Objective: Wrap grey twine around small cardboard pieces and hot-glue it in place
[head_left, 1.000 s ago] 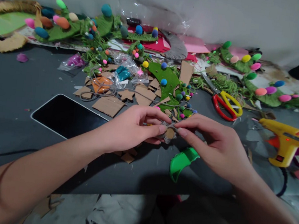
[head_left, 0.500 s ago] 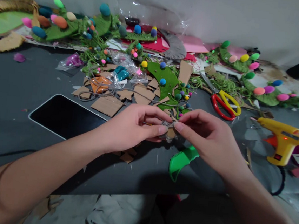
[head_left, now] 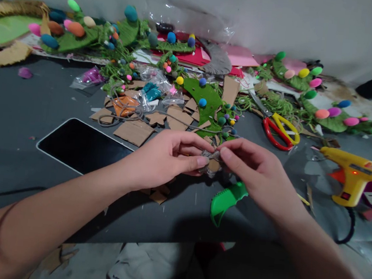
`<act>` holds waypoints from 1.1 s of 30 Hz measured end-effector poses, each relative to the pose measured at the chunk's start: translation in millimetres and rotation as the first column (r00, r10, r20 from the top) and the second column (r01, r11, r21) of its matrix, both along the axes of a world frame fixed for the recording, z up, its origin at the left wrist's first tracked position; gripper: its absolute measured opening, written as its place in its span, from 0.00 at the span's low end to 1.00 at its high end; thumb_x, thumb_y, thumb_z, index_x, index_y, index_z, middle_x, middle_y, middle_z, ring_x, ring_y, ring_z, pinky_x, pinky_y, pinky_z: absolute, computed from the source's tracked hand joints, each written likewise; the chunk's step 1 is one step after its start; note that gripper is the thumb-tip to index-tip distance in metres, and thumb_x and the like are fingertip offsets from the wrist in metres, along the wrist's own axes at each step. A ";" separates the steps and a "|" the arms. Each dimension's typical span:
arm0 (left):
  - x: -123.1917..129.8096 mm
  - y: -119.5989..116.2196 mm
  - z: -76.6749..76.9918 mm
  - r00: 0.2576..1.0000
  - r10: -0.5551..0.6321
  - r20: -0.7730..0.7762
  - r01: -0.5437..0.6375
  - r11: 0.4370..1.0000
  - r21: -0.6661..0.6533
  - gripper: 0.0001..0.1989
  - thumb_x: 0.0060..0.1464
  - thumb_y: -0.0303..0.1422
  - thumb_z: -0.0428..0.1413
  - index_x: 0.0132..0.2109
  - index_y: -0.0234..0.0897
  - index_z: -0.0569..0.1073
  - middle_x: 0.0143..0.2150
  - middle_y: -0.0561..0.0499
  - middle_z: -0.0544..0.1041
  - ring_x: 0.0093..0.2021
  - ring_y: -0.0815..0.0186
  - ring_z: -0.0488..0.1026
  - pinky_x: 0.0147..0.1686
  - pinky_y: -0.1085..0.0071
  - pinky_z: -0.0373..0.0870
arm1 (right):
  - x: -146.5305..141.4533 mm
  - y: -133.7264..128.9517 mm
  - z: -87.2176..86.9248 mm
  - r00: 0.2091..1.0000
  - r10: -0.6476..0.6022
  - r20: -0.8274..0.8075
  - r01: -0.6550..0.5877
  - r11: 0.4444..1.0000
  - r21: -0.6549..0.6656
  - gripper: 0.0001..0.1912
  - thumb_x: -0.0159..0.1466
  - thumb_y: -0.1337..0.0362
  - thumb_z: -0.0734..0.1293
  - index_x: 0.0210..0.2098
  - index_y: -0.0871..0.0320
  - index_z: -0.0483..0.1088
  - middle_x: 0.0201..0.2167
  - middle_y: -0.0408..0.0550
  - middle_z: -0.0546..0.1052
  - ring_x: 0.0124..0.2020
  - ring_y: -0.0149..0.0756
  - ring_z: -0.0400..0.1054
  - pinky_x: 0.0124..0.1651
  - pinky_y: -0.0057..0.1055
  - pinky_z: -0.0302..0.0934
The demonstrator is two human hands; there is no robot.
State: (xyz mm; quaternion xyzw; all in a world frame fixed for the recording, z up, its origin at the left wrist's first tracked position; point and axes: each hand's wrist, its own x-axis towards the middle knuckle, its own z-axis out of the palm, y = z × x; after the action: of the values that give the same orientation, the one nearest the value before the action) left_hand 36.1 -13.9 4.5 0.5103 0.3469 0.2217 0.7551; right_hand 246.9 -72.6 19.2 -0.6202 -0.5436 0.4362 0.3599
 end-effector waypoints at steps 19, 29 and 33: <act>1.4 -1.0 2.6 1.000 -0.009 0.000 0.009 0.999 -0.050 0.12 0.58 0.31 0.67 0.49 0.35 0.81 0.38 0.52 0.86 0.37 0.73 0.82 0.41 0.79 0.82 | -8.6 -1.0 0.6 0.999 0.001 0.038 -0.003 0.999 0.033 0.15 0.63 0.49 0.74 0.36 0.56 0.77 0.28 0.40 0.76 0.28 0.28 0.66 0.31 0.27 0.60; 2.8 0.2 5.5 1.000 0.005 -0.020 -0.006 0.998 -0.061 0.08 0.60 0.26 0.64 0.48 0.35 0.82 0.34 0.54 0.85 0.33 0.75 0.82 0.38 0.81 0.81 | -7.1 1.8 -0.3 0.999 0.035 0.031 -0.036 0.999 0.011 0.15 0.64 0.50 0.73 0.36 0.56 0.77 0.28 0.40 0.75 0.27 0.27 0.64 0.29 0.26 0.58; 1.9 -0.4 5.5 1.000 0.013 -0.013 -0.014 0.997 -0.070 0.09 0.59 0.28 0.66 0.47 0.37 0.83 0.36 0.53 0.86 0.36 0.72 0.83 0.40 0.79 0.81 | -9.5 1.4 -0.4 0.999 0.024 0.039 -0.024 1.000 -0.002 0.17 0.63 0.48 0.74 0.36 0.56 0.77 0.29 0.41 0.76 0.28 0.28 0.65 0.30 0.27 0.60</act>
State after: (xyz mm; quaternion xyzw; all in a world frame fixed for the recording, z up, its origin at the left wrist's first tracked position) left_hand 38.1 -14.2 10.0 0.4824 0.3629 0.2112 0.7688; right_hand 237.4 -71.2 18.8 -0.6224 -0.5574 0.4290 0.3435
